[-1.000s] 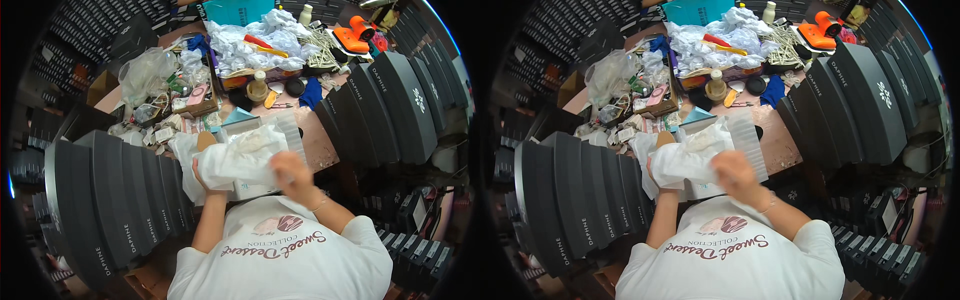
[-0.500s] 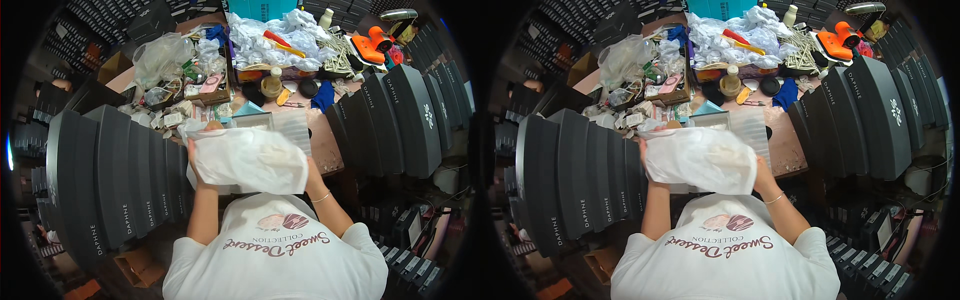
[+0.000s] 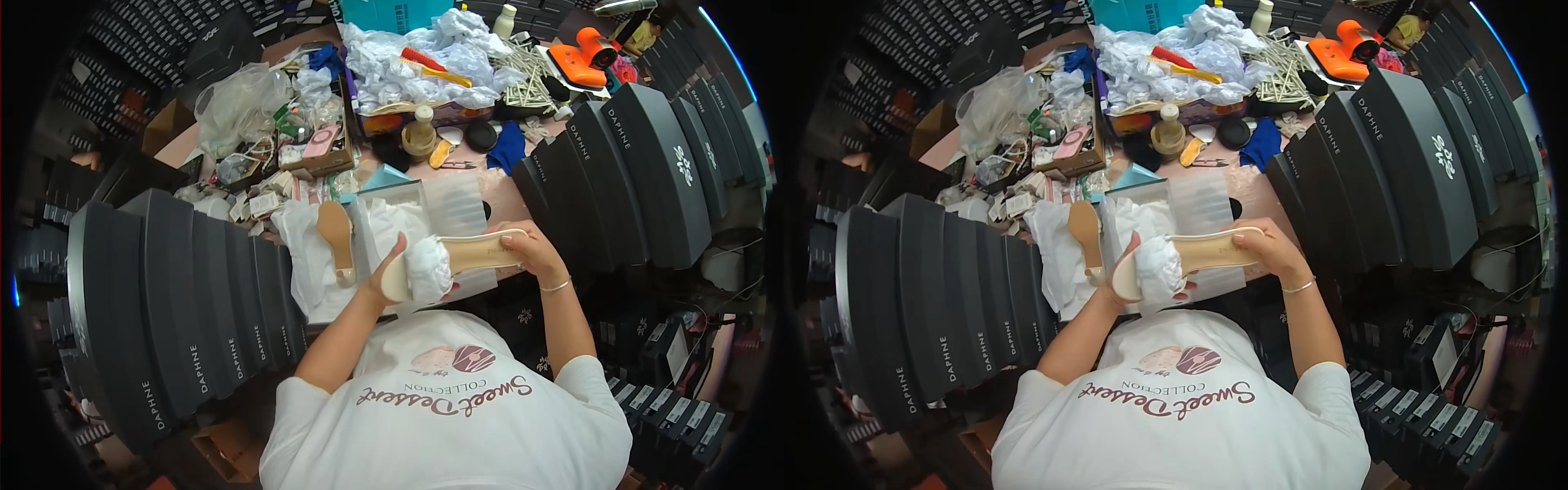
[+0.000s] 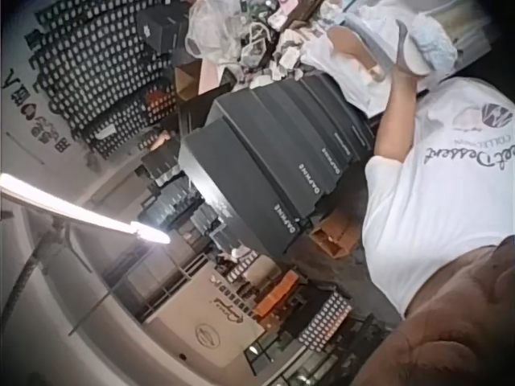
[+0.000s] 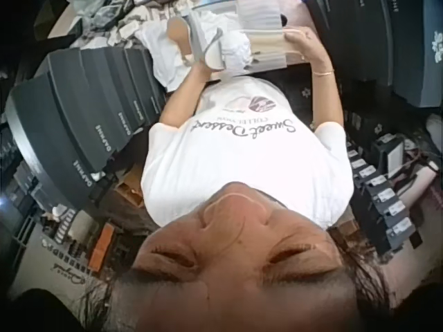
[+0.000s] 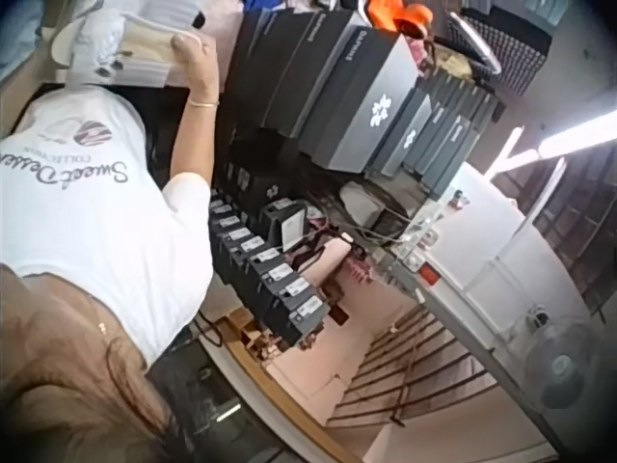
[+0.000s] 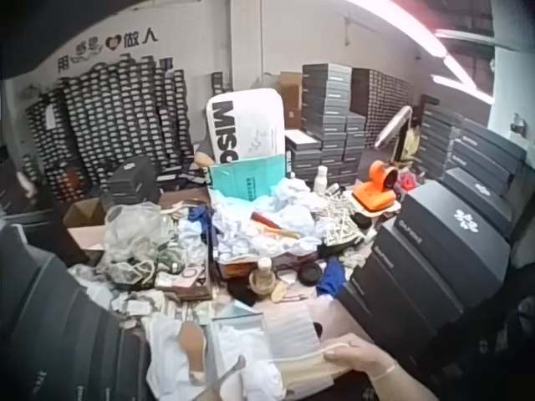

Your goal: The worker is seen inspecting high-heeled shoes, cleaning them with a brush and applicator, and then wrapping and packing them into branded shoe boxes.

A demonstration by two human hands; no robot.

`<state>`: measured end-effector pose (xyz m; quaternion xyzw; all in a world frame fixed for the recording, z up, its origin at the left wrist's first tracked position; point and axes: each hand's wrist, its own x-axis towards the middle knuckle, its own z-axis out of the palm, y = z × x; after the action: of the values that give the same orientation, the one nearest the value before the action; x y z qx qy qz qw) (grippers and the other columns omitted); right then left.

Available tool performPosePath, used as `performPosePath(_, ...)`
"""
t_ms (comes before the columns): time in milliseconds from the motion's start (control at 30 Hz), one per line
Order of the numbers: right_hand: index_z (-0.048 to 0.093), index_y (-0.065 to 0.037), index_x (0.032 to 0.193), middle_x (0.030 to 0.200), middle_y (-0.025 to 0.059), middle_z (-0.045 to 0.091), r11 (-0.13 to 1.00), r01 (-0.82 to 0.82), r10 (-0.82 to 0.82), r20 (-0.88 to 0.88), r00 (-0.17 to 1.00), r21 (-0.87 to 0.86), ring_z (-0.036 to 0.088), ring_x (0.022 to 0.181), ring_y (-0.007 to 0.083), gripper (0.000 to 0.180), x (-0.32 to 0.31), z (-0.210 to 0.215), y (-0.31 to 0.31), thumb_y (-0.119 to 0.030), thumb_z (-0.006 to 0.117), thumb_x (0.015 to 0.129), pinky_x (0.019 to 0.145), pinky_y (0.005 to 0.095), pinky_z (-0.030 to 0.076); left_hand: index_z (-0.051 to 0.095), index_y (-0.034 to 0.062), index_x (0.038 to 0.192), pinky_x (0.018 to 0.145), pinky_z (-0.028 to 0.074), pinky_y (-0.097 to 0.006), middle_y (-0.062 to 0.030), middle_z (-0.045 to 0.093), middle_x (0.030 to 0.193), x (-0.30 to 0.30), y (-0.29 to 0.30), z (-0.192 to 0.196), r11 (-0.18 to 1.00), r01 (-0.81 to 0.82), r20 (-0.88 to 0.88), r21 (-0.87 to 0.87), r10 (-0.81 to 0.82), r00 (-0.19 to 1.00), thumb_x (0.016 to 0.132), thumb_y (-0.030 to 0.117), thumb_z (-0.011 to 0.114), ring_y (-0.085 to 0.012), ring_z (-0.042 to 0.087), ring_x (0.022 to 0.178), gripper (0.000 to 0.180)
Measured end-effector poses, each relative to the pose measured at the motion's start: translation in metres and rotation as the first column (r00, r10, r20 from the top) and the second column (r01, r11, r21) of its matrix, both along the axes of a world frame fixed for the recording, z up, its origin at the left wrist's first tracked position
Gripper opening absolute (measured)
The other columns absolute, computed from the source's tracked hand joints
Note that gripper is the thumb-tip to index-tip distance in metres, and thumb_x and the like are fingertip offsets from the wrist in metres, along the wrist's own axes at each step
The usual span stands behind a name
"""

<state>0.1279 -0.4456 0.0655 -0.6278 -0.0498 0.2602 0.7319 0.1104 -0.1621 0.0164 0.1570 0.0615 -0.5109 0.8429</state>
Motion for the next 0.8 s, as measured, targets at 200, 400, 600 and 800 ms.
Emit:
performPosePath(200,0.056,0.003,0.111,0.107,0.018,0.057,0.866,0.256,0.05,0.585,0.81,-0.429,0.056,0.096,0.0273,0.044,0.001,0.019,0.094,-0.023,0.069,0.079,0.084,0.0339,0.044,0.034,0.0003,0.138,0.084,0.048,-0.047,-0.0227,0.051,0.124,-0.012,0.009,0.002,0.924,-0.378,-0.097,-0.062,0.371,0.923,0.083,0.053,0.041,-0.0353,0.057,0.1,0.076)
performPosePath(400,0.051,0.001,0.107,0.103,0.0173,0.051,0.909,0.235,0.027,0.611,0.791,-0.345,0.051,0.095,0.0312,0.045,-0.043,-0.012,0.166,-0.027,0.071,0.077,0.08,0.0385,0.043,0.042,0.0039,0.132,0.088,0.045,-0.036,-0.011,0.055,0.11,-0.03,0.003,-0.014,0.822,-0.552,0.065,0.138,0.549,0.833,0.083,0.044,0.034,-0.0202,0.055,0.101,0.064)
performPosePath(600,0.056,0.001,0.085,0.076,0.0096,0.058,0.972,0.172,-0.088,0.434,0.897,-0.159,0.055,0.072,0.02,0.024,-0.037,-0.032,0.169,-0.023,0.063,0.086,0.067,0.0304,0.045,0.036,0.0086,0.138,0.094,0.04,-0.032,-0.0067,0.051,0.12,-0.036,-0.003,0.001,0.71,-0.661,0.151,0.243,0.645,0.749,0.085,0.04,0.04,-0.0178,0.05,0.11,0.061)
performPosePath(800,0.05,-0.003,0.123,0.114,0.0144,0.059,0.593,0.356,0.198,-0.56,0.805,0.722,0.06,0.103,0.0227,0.05,-0.02,-0.041,0.138,-0.042,0.045,0.093,0.087,0.0322,0.05,0.049,0.0059,0.122,0.1,0.038,-0.038,-0.0084,0.055,0.119,-0.021,0.005,0.011,0.746,-0.644,-0.074,0.169,0.661,0.746,0.095,0.036,0.049,-0.0217,0.05,0.115,0.04)
